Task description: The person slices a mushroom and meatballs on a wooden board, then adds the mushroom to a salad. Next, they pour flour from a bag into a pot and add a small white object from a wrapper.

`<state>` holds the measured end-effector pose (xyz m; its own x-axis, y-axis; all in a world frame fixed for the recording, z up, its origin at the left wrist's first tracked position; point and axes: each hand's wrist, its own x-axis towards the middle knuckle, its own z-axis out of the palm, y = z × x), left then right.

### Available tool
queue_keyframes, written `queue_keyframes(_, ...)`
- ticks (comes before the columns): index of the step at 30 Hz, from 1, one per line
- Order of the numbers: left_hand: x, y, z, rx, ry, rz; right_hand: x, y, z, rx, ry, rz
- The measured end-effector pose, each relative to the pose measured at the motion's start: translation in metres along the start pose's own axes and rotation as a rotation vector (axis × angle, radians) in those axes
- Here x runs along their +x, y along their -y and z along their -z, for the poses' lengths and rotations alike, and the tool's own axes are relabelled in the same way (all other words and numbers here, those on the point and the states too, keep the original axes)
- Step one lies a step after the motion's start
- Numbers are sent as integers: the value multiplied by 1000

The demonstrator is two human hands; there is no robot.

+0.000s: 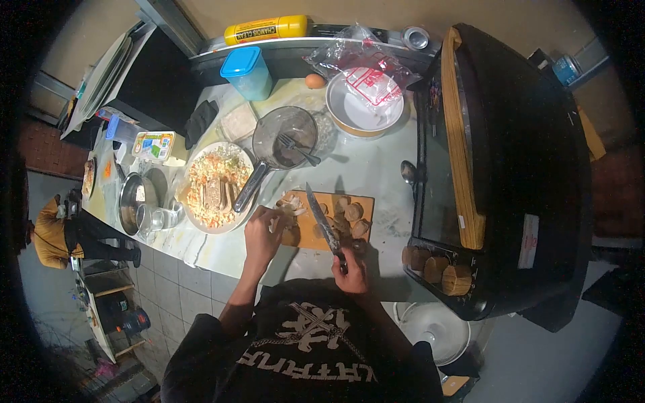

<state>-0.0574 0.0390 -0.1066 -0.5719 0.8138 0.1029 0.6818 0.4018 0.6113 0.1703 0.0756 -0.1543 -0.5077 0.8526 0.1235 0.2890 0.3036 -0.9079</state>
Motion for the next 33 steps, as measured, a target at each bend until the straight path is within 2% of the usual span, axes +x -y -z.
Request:
queue_keyframes(5, 0, 0, 13, -58, -25, 0, -1, 2, 1, 14, 25, -77)
queue_keyframes(9, -4, 1, 18, -47, 8, 0, -4, -1, -1, -15, 4, -39)
queue_keyframes(11, -6, 4, 17, -31, 23, -17, -2, 5, 2, 31, 41, -145)
queue_keyframes(14, -7, 5, 16, -7, 78, -28, -4, -1, -2, 8, -9, -60)
queue_keyframes(20, -7, 1, 18, 32, 124, -27, -4, 1, 0, 4, -27, -47)
queue_keyframes(23, -8, 2, 21, 103, 136, -97, -5, 7, 5, -24, -36, -124)
queue_keyframes(29, -4, -8, 29, 2, 132, -105, 5, 19, 23, -72, -87, -108)
queue_keyframes(31, -3, -12, 26, -195, 194, -1, 8, 29, 32, -31, -61, -195)
queue_keyframes(33, -2, -22, 23, -204, 208, 9, 7, 27, 34, -50, -66, -201)
